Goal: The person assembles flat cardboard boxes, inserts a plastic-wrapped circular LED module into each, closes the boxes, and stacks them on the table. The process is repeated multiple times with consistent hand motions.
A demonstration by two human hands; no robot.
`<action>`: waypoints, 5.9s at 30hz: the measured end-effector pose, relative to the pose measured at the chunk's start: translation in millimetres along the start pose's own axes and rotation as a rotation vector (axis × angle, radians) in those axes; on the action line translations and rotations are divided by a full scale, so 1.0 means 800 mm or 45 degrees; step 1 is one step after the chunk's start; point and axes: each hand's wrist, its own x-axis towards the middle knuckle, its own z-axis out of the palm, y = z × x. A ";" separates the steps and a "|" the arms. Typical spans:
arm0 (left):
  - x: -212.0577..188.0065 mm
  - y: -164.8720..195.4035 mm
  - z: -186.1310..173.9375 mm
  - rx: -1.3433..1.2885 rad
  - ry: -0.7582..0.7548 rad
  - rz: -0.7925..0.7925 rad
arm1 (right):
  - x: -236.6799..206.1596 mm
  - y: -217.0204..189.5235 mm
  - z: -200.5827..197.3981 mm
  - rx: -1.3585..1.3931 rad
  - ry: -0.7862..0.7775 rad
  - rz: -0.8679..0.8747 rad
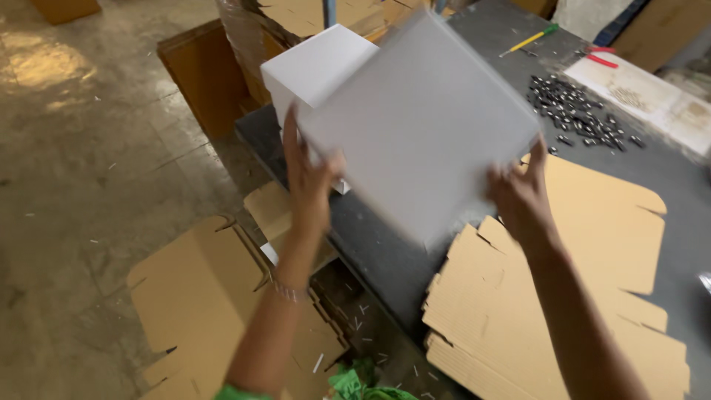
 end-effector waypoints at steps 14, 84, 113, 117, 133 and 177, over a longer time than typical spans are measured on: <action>0.304 -0.122 -0.091 0.600 0.530 0.236 | 0.311 0.087 0.142 -0.729 -0.031 0.425; 0.210 -0.256 -0.102 0.249 0.418 0.129 | 0.295 0.257 0.110 -0.183 0.049 0.459; 0.199 -0.244 -0.131 0.784 0.778 0.225 | 0.254 0.167 0.113 -0.575 0.180 -0.023; 0.055 -0.216 -0.077 0.680 0.353 0.268 | 0.122 0.167 0.019 -1.503 0.495 -0.040; -0.304 -0.195 0.064 0.557 -0.582 -0.718 | -0.472 0.012 -0.023 -1.195 -0.409 0.373; -0.335 -0.184 0.109 -0.826 -0.122 -1.526 | -0.586 -0.019 -0.246 0.598 1.337 0.281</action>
